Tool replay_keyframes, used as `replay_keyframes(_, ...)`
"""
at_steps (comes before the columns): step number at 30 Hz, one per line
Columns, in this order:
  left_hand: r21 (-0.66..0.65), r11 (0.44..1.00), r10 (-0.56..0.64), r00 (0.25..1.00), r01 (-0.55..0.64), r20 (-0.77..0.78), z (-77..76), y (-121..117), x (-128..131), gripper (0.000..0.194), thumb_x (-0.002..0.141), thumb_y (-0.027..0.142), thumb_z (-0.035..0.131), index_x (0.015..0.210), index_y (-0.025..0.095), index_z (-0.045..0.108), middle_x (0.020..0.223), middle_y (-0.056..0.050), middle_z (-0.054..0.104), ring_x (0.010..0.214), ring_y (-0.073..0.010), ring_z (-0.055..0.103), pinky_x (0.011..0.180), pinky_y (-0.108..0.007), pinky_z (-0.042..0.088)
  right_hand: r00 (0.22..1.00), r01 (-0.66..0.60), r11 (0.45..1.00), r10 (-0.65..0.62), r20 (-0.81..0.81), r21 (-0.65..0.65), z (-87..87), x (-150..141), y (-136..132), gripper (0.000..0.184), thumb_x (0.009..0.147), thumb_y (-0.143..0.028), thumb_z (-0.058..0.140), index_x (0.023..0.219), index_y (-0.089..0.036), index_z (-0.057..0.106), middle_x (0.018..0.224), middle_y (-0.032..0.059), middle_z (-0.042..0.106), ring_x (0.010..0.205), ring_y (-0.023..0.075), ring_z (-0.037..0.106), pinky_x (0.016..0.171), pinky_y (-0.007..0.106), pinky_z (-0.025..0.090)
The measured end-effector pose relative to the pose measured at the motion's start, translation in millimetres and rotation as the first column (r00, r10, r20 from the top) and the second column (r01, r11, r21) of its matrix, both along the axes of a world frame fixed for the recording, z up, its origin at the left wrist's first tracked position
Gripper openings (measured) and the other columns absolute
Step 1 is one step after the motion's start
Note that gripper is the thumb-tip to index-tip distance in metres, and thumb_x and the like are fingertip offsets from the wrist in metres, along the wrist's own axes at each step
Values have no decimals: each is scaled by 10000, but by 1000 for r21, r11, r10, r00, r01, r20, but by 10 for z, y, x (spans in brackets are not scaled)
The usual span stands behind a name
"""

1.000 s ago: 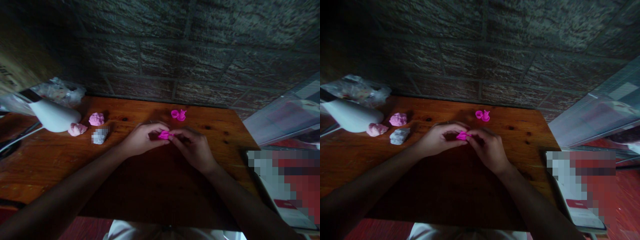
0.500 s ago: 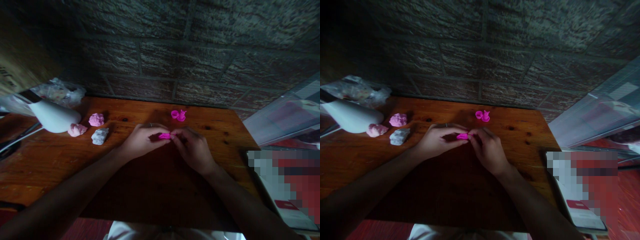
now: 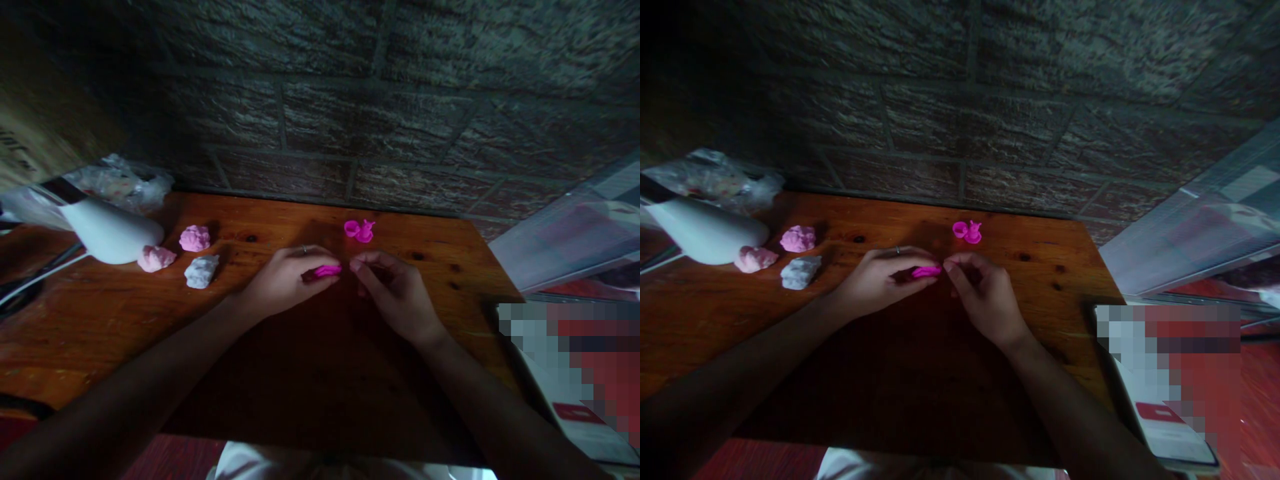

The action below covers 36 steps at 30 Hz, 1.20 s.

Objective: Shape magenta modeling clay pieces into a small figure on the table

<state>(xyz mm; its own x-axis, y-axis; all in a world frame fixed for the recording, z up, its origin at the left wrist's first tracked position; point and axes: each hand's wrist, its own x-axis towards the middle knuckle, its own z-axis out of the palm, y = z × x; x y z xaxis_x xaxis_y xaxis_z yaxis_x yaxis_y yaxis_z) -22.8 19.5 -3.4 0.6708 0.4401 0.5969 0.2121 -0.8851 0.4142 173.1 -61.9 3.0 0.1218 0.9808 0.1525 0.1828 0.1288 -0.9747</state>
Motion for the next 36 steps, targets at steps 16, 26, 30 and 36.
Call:
replay_keyframes(16,91,850,490,718,-518,-494,149,184,-216,245,978,224,575,1145,207,753,1252,-101,750,1139,-341,715,935,-488,598,790,-180,944,-29,-613,-277,110,-13,47,367,570,-374,984,860,-205,835,845,22,798,540,28,502,493,163,401)
replay_keyframes(26,130,851,518,775,-508,-362,116,206,-242,510,961,320,630,1415,90,592,1395,-198,654,1303,-369,609,1088,-523,514,817,-147,944,-52,-574,-295,79,-6,55,312,520,-382,1002,713,-222,816,699,-12,764,584,54,622,574,179,496)
replay_keyframes(30,188,905,408,903,-381,-131,95,208,-211,360,969,299,618,1278,123,673,1346,-160,684,1278,-308,621,1105,-487,501,817,-215,926,-3,-576,-310,64,-7,30,345,538,-316,999,837,-244,843,783,10,813,737,117,740,729,234,582)
replay_keyframes(36,175,943,292,956,-285,-17,118,163,-152,247,980,284,596,1171,177,710,1230,-120,746,1203,-273,669,1057,-459,523,795,-265,921,40,-605,-287,79,-5,18,339,604,-354,974,898,-243,844,912,40,836,866,162,785,865,296,613)
